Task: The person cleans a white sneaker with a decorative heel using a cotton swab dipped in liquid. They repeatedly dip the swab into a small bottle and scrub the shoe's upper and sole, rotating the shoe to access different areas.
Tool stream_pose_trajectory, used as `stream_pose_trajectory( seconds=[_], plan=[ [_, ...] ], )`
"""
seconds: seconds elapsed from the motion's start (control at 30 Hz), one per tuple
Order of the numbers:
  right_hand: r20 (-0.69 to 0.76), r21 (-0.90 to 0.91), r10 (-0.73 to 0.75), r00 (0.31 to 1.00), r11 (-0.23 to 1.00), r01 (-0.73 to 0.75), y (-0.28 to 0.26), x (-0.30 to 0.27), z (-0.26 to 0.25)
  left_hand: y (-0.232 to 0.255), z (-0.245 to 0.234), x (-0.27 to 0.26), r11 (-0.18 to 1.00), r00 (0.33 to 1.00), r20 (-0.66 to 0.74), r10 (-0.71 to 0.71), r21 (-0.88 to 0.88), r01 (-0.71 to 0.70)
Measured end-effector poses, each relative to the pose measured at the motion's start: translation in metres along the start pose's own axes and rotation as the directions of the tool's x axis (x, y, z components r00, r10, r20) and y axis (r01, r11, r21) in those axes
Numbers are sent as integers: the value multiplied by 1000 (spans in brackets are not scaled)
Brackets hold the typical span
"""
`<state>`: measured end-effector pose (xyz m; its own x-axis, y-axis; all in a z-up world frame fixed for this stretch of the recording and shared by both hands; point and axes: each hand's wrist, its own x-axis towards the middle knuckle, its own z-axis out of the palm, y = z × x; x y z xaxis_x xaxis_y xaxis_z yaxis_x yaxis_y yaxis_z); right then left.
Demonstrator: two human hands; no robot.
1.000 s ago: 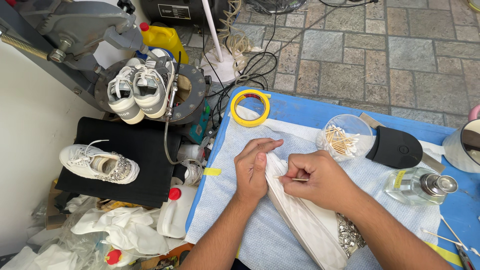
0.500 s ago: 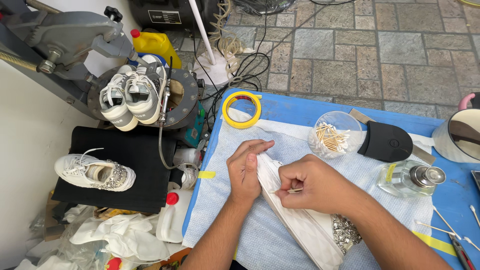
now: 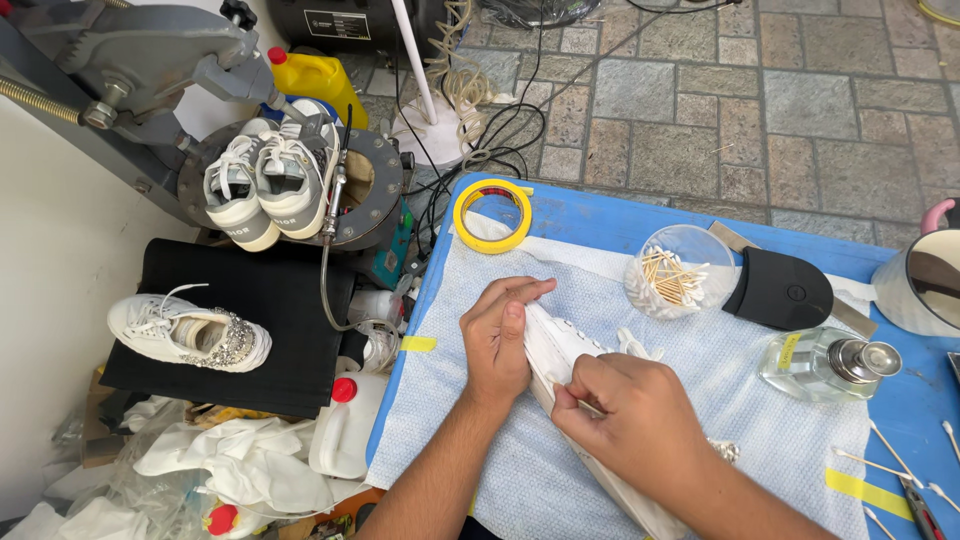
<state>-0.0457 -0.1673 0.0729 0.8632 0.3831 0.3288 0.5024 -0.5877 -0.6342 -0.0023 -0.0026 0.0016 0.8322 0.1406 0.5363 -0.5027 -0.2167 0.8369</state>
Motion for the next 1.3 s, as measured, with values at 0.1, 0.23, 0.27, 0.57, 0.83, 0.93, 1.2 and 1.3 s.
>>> stream_pose_trajectory(
  seconds=[0.1, 0.23, 0.27, 0.57, 0.83, 0.93, 1.2, 1.3],
  plan=[
    [-66, -82, 9, 998, 997, -14, -13, -15, 7, 0, -1, -1, 1000, 1000, 10, -4, 9, 4],
    [-150, -55, -14, 989, 998, 5, -18, -24, 14, 1, -2, -1, 1000, 1000, 7, 8, 5, -8],
    [-158, -21, 7, 987, 1000, -10, -17, -24, 15, 1, -2, -1, 1000, 1000, 9, 3, 6, -3],
    [-174, 2, 44, 984, 999, -45, -13, -23, 17, 0, -2, -3, 1000, 1000, 12, 5, 7, -5],
    [-143, -41, 34, 989, 998, -41, -16, -22, 17, 2, -2, -2, 1000, 1000, 12, 10, 20, -10],
    [-196, -63, -3, 981, 998, -9, -14, -21, 17, 3, -2, -2, 1000, 1000, 8, -3, 21, 3],
    [-146, -13, 78, 986, 997, -80, -12, -18, 13, 4, -3, -1, 1000, 1000, 9, 5, 17, -5],
    [-91, 26, 167, 982, 986, -165, -7, -8, 14, 3, -3, -3, 1000, 1000, 12, 3, 19, -3]
  ],
)
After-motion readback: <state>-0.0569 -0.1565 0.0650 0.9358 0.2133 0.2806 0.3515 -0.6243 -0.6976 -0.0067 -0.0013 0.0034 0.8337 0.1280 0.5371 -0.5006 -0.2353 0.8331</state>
